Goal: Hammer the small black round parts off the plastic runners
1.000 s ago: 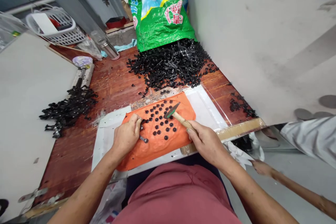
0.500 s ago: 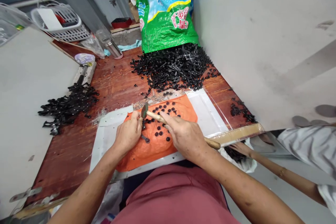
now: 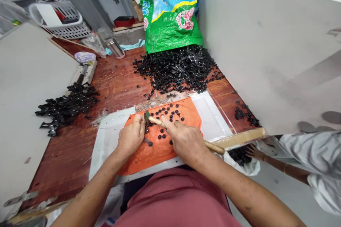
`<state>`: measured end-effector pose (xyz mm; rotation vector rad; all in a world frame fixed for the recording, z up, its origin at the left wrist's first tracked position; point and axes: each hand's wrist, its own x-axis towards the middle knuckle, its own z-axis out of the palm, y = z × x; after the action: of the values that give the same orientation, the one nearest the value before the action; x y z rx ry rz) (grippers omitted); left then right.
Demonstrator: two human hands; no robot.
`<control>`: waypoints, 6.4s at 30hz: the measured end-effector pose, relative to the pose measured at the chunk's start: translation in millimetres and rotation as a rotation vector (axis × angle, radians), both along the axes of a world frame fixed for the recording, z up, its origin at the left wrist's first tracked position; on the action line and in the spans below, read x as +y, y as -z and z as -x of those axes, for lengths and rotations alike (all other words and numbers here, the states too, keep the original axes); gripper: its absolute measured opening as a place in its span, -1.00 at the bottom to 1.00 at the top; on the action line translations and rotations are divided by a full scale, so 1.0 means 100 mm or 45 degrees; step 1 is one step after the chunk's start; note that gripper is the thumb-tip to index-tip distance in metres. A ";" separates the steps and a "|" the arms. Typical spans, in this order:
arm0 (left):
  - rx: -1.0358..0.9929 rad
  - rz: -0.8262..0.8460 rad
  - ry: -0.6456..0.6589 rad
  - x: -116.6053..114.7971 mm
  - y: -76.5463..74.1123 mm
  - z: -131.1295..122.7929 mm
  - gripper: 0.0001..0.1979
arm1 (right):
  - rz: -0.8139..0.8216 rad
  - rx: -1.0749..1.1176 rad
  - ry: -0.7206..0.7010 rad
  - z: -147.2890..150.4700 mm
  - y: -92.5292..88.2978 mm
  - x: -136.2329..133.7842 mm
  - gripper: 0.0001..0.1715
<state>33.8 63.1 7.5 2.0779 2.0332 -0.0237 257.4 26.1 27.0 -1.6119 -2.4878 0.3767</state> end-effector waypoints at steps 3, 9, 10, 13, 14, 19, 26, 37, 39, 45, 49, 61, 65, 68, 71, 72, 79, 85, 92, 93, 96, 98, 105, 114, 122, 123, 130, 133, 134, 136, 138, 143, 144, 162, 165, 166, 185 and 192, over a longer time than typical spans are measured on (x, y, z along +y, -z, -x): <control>-0.021 0.014 -0.014 -0.01 -0.01 -0.01 -0.74 | 0.018 0.036 -0.010 -0.01 -0.01 0.01 -0.38; -0.150 0.053 0.053 0.01 -0.21 0.06 -0.78 | 0.072 0.511 0.093 -0.30 -0.20 -0.03 -0.38; -0.119 0.032 0.046 0.03 -0.29 0.13 -0.77 | 0.093 0.557 0.139 -0.40 -0.19 -0.05 -0.39; 0.190 -0.107 -0.094 0.18 -0.64 0.50 -0.68 | 0.096 0.635 0.330 -0.73 -0.01 -0.11 -0.41; 0.322 -0.150 -0.181 0.24 -0.79 0.67 -0.63 | 0.100 0.637 0.390 -0.83 0.08 -0.13 -0.42; 0.758 -0.230 -0.466 0.57 -1.49 1.51 -0.40 | 0.126 0.701 0.527 -1.13 0.47 -0.20 -0.43; 0.335 -0.242 -0.102 1.06 -1.36 1.23 -0.49 | 0.260 0.672 0.584 -1.13 0.59 -0.18 -0.40; -0.415 0.017 -0.048 2.11 -0.21 -0.32 -0.85 | 0.297 0.683 0.553 -1.13 0.53 -0.16 -0.42; -0.501 0.066 -0.058 2.15 -0.17 -0.37 -0.87 | 0.301 0.699 0.554 -1.14 0.54 -0.16 -0.42; -0.783 0.138 -0.104 1.95 -0.38 -0.17 -0.79 | 0.350 0.731 0.538 -1.16 0.54 -0.15 -0.43; -1.223 0.307 -0.131 1.67 -0.56 0.00 -0.57 | 0.396 0.772 0.513 -1.15 0.52 -0.14 -0.44; -2.176 0.832 -0.217 0.23 -0.58 -0.18 -0.64 | 0.257 1.065 0.422 -0.92 -0.14 0.22 -0.75; -2.342 1.052 -0.247 -0.08 -0.50 -0.31 -0.76 | 0.430 1.350 0.188 -0.58 -0.44 0.36 -0.85; -2.366 1.014 -0.374 -0.19 -0.49 -0.31 -0.75 | 0.655 1.454 0.048 -0.41 -0.45 0.32 -0.85; -2.323 0.883 -0.516 -0.24 -0.50 -0.27 -0.73 | 0.795 1.527 0.050 -0.33 -0.38 0.24 -0.79; -2.308 0.860 -0.540 -0.26 -0.50 -0.26 -0.73 | 0.817 1.550 0.078 -0.31 -0.36 0.21 -0.81; -2.280 0.648 -0.683 -0.30 -0.40 -0.27 -0.63 | 0.775 1.588 0.219 -0.15 -0.34 0.10 -0.83; -2.206 0.268 -0.594 -0.40 -0.35 -0.28 -0.54 | 0.741 1.688 0.387 -0.08 -0.28 0.08 -0.70; -2.162 0.234 -0.605 -0.48 -0.40 -0.38 -0.28 | 0.827 1.651 0.334 0.10 -0.22 -0.02 -0.83; -2.139 0.230 -0.612 -0.48 -0.40 -0.39 -0.30 | 0.825 1.622 0.316 0.12 -0.23 -0.04 -0.86; -2.058 0.226 -0.616 -0.46 -0.37 -0.38 -0.39 | 0.768 1.544 0.272 0.16 -0.24 -0.08 -0.90; -2.029 0.249 -0.595 -0.46 -0.33 -0.37 -0.45 | 0.719 1.497 0.248 0.17 -0.25 -0.10 -0.90; -1.943 0.318 -0.595 -0.48 -0.22 -0.34 -0.50 | 0.578 1.231 0.199 0.17 -0.18 -0.14 -0.76; -1.531 0.197 -0.343 0.06 -0.31 0.19 -0.53 | 0.493 1.251 0.365 -0.32 0.01 -0.07 -0.86; -1.425 0.408 -0.177 0.38 -0.17 0.28 -0.54 | 0.352 1.108 0.616 -1.00 0.49 -0.09 -0.71; -1.427 0.417 -0.182 0.39 -0.16 0.27 -0.54 | 0.345 1.073 0.618 -1.03 0.52 -0.10 -0.71; -1.438 0.491 -0.170 0.44 -0.11 0.24 -0.58 | 0.367 0.932 0.584 -1.02 0.55 -0.09 -0.70; -1.405 0.493 -0.145 0.45 -0.08 0.23 -0.61 | 0.377 0.926 0.597 -1.03 0.58 -0.09 -0.69; -1.381 0.486 -0.135 0.46 -0.07 0.23 -0.62 | 0.379 0.921 0.602 -1.03 0.59 -0.09 -0.69; -1.337 0.471 -0.119 0.47 -0.03 0.23 -0.65 | 0.380 0.917 0.606 -1.03 0.60 -0.10 -0.69; -1.297 0.450 -0.097 0.47 0.00 0.23 -0.69 | 0.374 0.922 0.600 -1.03 0.59 -0.10 -0.70; -1.122 0.309 0.016 0.54 0.04 0.25 -0.80 | 0.339 0.893 0.539 -1.02 0.48 -0.09 -0.65; -1.083 0.294 0.031 0.56 0.04 0.25 -0.81 | 0.321 0.854 0.534 -1.01 0.42 -0.08 -0.63; -1.115 0.281 0.030 0.59 0.03 0.27 -0.78 | 0.007 0.164 0.003 -0.04 -0.09 0.45 -0.42; -1.119 0.284 0.031 0.59 0.05 0.27 -0.78 | -0.045 0.133 0.036 -0.03 -0.09 0.44 -0.39; -1.120 0.284 0.031 0.58 0.05 0.27 -0.77 | -0.051 0.108 0.047 -0.03 -0.10 0.44 -0.38; -1.313 0.237 -0.007 0.34 -0.30 0.30 -0.62 | -0.040 0.536 0.268 -0.42 -0.14 0.40 -0.39; -1.038 -0.034 -0.111 0.10 -0.03 0.19 -0.79 | 0.079 0.569 0.462 -0.80 0.18 0.05 -0.41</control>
<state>15.0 72.8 10.6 1.6043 1.5904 0.7374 337.4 30.7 9.3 -1.7279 -1.8357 0.6780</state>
